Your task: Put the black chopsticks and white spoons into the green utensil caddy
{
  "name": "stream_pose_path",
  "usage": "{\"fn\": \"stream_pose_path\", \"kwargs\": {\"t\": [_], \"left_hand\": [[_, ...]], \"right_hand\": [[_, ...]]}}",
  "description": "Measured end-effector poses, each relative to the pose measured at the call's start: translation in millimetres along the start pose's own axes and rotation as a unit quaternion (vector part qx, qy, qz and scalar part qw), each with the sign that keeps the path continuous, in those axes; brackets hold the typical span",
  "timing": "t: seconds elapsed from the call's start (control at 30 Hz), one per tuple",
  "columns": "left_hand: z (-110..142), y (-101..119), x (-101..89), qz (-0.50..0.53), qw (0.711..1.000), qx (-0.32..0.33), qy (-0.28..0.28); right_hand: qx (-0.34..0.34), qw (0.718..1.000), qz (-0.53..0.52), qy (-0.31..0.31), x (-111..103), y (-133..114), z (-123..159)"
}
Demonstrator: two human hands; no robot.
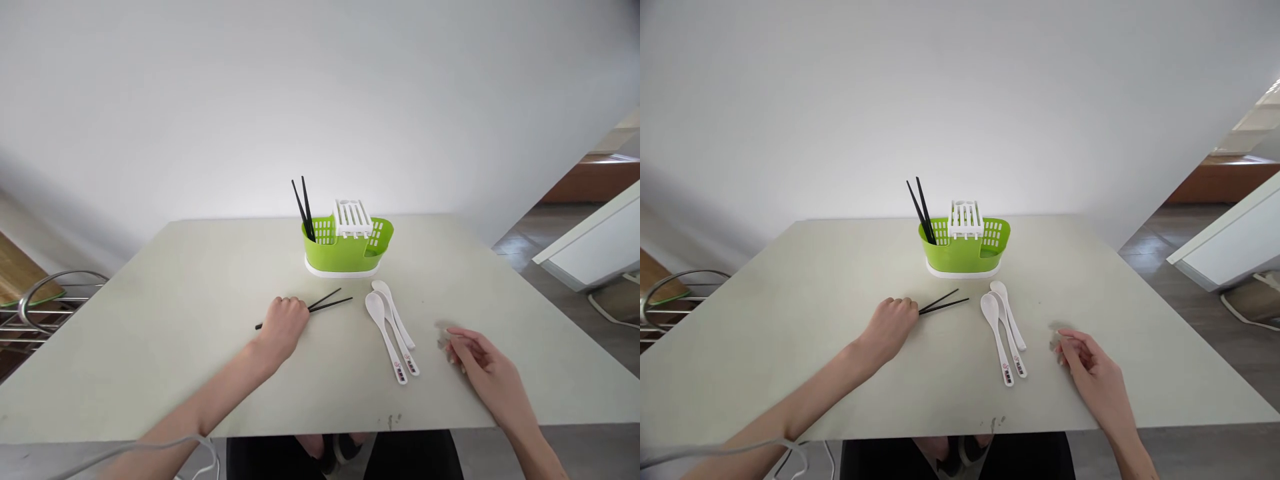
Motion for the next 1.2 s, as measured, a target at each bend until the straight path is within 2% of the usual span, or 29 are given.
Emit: {"fn": "stream_pose_path", "kwargs": {"t": [0.1, 0.17, 0.23, 0.3, 0.37, 0.43, 0.53, 0.6, 0.7, 0.8, 0.93, 1.03, 1.2], "left_hand": [[8.8, -16.1, 4.3, 0.005, 0.999, -0.028, -0.022], [15.4, -29.4, 1.7, 0.027, 0.998, -0.053, -0.012], [22.8, -43.7, -7.9, 0.087, 0.993, -0.079, 0.027], [31.0, -55.6, -22.2, 0.199, 0.972, -0.092, 0.085], [39.8, -64.6, -34.7, 0.346, 0.922, -0.104, 0.138], [46.9, -68.0, -39.2, 0.489, 0.848, -0.121, 0.167], [49.7, -58.7, -35.8, 0.635, 0.738, -0.125, 0.190], [46.6, -47.7, -27.3, 0.703, 0.673, -0.118, 0.199], [37.9, -29.4, -4.6, 0.774, 0.593, -0.120, 0.185], [31.5, -15.7, 18.1, 0.809, 0.544, -0.132, 0.178], [30.6, -7.6, 40.7, 0.834, 0.492, -0.153, 0.200], [31.7, -1.9, 53.1, 0.850, 0.457, -0.166, 0.202], [31.9, 6.7, 60.2, 0.871, 0.421, -0.169, 0.190]], "right_hand": [[0.009, 1.000, 0.012, -0.001, 0.3, 0.0, 0.7], [0.007, 1.000, 0.011, -0.002, 0.5, -1.0, 1.0], [0.000, 1.000, 0.006, -0.002, 0.0, -2.3, 0.6], [-0.005, 1.000, 0.003, 0.002, -1.3, -2.9, -0.2], [-0.007, 1.000, 0.002, 0.002, -1.8, -4.8, 0.0], [-0.005, 1.000, -0.011, 0.005, -1.5, -10.0, 3.4], [-0.007, 0.998, -0.058, -0.001, 7.2, -29.9, 18.2], [-0.036, 0.995, -0.079, -0.041, 25.9, -54.6, 34.8], [-0.073, 0.979, -0.089, -0.169, 75.6, -93.5, 66.4], [-0.087, 0.949, -0.106, -0.283, 126.4, -120.3, 95.6], [-0.078, 0.915, -0.182, -0.352, 171.4, -134.9, 112.9], [-0.051, 0.908, -0.226, -0.348, 187.7, -131.8, 110.1], [-0.034, 0.914, -0.241, -0.325, 193.1, -125.7, 99.8]]}}
Point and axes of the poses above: each hand's wrist, its own z-axis away from the middle knuckle, its own x-axis out of the palm, y = z × x, the point moved 9 cm from there along -z, towards the middle knuckle, and after that the axes turned 5 degrees about x, right-handed, at the moved point
